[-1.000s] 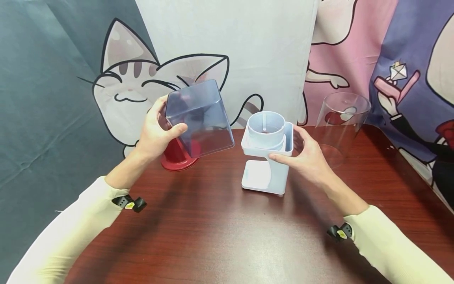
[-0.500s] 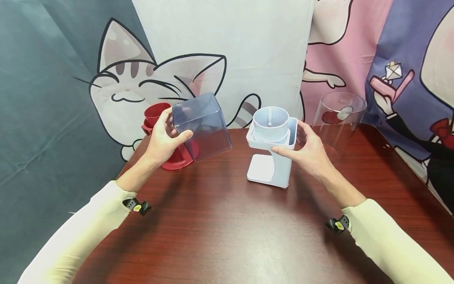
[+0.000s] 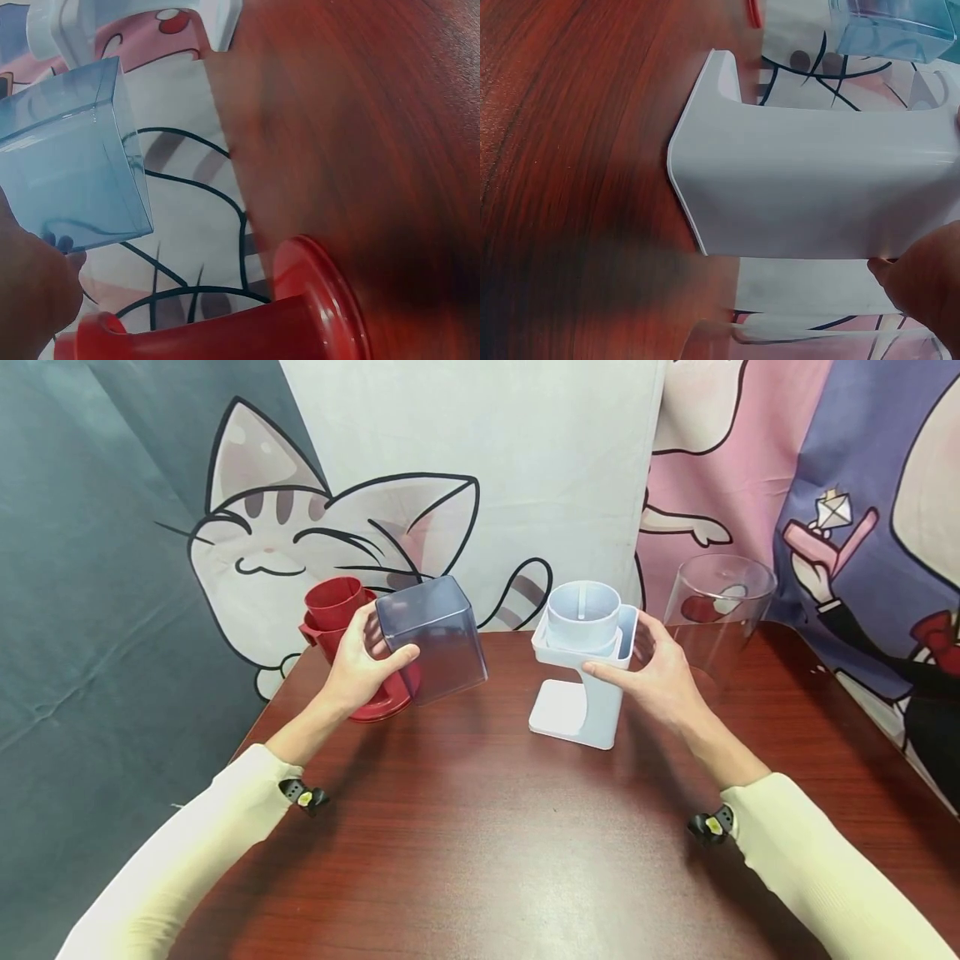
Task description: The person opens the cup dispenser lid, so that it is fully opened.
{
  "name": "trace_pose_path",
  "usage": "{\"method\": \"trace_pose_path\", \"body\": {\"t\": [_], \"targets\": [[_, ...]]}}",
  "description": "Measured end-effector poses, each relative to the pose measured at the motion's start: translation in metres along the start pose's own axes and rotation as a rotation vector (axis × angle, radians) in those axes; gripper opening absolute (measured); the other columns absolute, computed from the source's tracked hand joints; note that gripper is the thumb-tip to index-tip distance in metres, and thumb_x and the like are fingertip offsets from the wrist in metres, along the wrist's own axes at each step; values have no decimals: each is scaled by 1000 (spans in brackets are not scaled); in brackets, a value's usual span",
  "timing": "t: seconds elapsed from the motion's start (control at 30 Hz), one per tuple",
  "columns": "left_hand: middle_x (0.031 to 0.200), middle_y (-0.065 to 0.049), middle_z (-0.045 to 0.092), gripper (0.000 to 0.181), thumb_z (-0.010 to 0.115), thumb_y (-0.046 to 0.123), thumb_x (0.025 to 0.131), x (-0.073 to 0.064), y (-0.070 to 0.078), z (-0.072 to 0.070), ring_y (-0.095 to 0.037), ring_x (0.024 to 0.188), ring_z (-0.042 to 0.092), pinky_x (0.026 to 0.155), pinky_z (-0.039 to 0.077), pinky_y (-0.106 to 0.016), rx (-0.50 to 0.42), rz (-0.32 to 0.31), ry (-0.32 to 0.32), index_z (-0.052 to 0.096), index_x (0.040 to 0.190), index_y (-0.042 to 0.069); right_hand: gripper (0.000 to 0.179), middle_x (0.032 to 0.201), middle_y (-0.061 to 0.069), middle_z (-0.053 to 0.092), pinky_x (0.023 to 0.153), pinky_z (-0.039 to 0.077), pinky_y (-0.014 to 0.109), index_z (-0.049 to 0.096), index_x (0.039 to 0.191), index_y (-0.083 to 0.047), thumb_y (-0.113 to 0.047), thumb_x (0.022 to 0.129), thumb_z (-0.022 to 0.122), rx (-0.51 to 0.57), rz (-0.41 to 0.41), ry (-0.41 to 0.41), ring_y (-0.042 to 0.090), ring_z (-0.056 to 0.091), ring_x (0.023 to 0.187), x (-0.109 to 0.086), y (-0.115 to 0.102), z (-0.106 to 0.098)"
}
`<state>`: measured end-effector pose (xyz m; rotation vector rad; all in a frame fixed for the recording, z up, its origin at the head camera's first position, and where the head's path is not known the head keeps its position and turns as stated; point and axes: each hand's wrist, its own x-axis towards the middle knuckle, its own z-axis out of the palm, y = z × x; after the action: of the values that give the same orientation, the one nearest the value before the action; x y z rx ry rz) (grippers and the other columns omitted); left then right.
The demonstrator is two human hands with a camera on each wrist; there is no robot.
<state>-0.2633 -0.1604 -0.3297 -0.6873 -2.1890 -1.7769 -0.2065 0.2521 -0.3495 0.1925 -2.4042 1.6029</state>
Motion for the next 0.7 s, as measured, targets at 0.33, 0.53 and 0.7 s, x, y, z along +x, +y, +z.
{"method": "trace_pose_path", "body": {"t": [0.33, 0.53, 0.7], "targets": [[150, -13, 56, 84, 88, 14, 87, 0, -19, 6, -25, 142, 53, 120, 41, -38, 65, -76, 2, 38, 155, 7, 91, 151, 10, 54, 106, 46, 19, 37, 164, -12, -16, 89, 88, 26, -3, 7, 10, 55, 130, 11, 4, 4], [149, -13, 56, 89, 90, 17, 86, 1, -29, 11, -25, 140, 55, 120, 41, -36, 84, -111, 2, 36, 156, 6, 93, 156, 10, 51, 116, 43, 31, 34, 166, -13, -20, 90, 87, 32, 14, -4, 20, 51, 138, 18, 7, 3], [147, -13, 57, 89, 91, 18, 85, 2, -38, 15, -25, 137, 56, 118, 43, -36, 90, -137, -2, 37, 155, 8, 93, 159, 13, 48, 121, 40, 42, 30, 167, -13, -20, 93, 85, 52, 29, -24, 25, 49, 141, 25, 9, 1]]}}
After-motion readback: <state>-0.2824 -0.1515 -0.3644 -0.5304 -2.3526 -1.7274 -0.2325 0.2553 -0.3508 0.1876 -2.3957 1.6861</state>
